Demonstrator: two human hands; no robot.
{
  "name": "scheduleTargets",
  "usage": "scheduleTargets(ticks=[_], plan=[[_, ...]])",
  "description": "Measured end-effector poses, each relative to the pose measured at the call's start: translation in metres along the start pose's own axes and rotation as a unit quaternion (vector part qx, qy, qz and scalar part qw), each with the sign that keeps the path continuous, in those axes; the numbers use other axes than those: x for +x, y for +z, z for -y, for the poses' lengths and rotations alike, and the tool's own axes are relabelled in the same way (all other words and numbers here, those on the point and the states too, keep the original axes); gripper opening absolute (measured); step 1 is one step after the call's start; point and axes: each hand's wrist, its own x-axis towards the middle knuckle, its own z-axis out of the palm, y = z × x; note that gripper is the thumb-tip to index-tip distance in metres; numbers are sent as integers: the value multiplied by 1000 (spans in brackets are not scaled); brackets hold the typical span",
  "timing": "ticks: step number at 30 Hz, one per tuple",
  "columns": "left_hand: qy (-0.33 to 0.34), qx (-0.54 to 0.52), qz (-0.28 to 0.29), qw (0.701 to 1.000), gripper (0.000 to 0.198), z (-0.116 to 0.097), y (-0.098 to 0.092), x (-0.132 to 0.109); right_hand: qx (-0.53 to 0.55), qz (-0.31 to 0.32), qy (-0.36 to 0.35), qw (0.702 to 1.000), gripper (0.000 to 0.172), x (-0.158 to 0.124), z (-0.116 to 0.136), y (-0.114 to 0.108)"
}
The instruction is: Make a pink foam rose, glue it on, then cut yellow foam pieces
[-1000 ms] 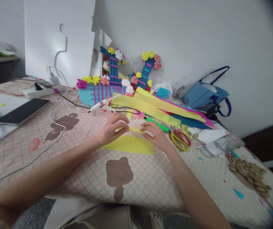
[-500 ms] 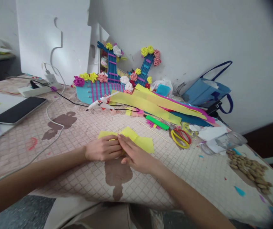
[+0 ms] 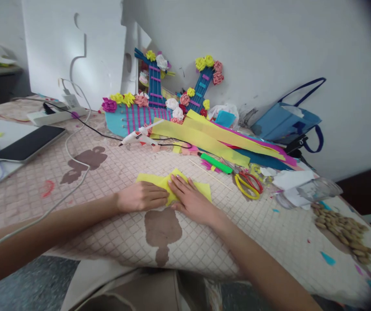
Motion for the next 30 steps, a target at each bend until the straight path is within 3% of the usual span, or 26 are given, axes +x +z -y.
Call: scheduleTargets(ticks=[3,7,12,19,27,30], plan=[[10,22,14,1000,21,1,-4,-4,-12,5,2,1000,69,0,-1,1],[-73,-1,-4,997,24,1,-6,-15,-21,3,6,1000,68,0,0,3],[-130,-31,18,991,32,-1,-11,-28,-29,6,4,1000,69,1,-2,5],[-129,-66,133,980,43,-5,-16,-32,-33,7,-7,999,64,-3,1,2],[-139,-92,143,976,43,-5,-17,-31,-41,37,-33,998,64,-4,1,-1],[-148,-102,121,976,44,-6,-18,-31,-42,41,-31,998,63,-3,0,-1]])
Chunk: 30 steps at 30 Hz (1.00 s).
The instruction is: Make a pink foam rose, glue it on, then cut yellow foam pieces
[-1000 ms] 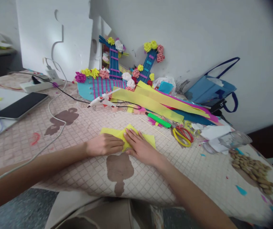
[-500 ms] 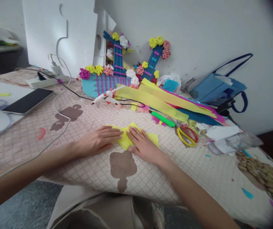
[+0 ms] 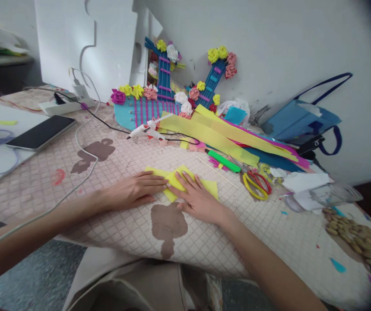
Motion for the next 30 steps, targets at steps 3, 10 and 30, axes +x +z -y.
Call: scheduleTargets(ticks=[3,10,30], plan=[[-1,0,-57,998,40,-1,1,-1,0,1,0,1000,63,0,0,0],[34,23,-31,999,36,-8,5,1,-6,-8,1,1000,66,0,0,1],[-11,24,-56,998,43,-11,10,1,25,-15,8,1000,71,-1,-5,2]])
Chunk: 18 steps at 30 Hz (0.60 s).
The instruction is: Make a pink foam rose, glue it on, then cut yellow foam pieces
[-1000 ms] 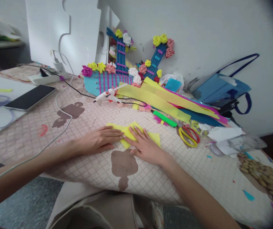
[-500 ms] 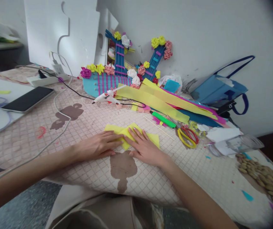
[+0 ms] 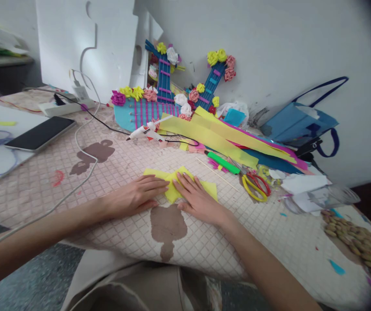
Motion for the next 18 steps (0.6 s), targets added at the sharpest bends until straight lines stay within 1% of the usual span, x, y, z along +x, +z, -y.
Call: scheduleTargets(ticks=[6,12,16,18], plan=[[12,0,24,1000,35,-3,-2,4,-18,-4,0,1000,69,1,0,2],[13,-8,21,1000,39,-2,-2,3,-7,-5,2,1000,69,0,0,1],[13,0,40,999,35,-2,-1,2,1,-13,30,999,69,1,-2,2],[11,-2,36,999,35,-1,0,2,-1,-14,45,999,68,1,-3,3]])
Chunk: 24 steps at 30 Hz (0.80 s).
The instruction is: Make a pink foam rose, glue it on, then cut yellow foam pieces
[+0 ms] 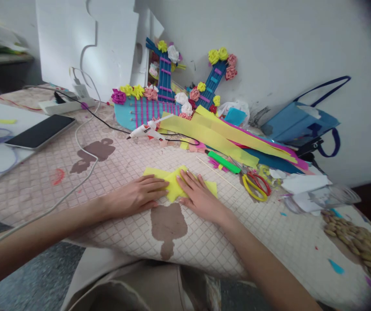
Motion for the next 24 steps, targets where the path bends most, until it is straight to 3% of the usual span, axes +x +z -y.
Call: scheduleTargets(ticks=[10,17,24], plan=[[-40,-5,-42,998,44,1,3,-4,1,5,2,1000,67,1,-1,0],[-13,-1,10,1000,43,-1,1,-1,1,6,3,1000,66,1,0,0],[-18,-3,16,1000,45,0,2,-2,2,-14,-3,1000,67,2,4,-2]])
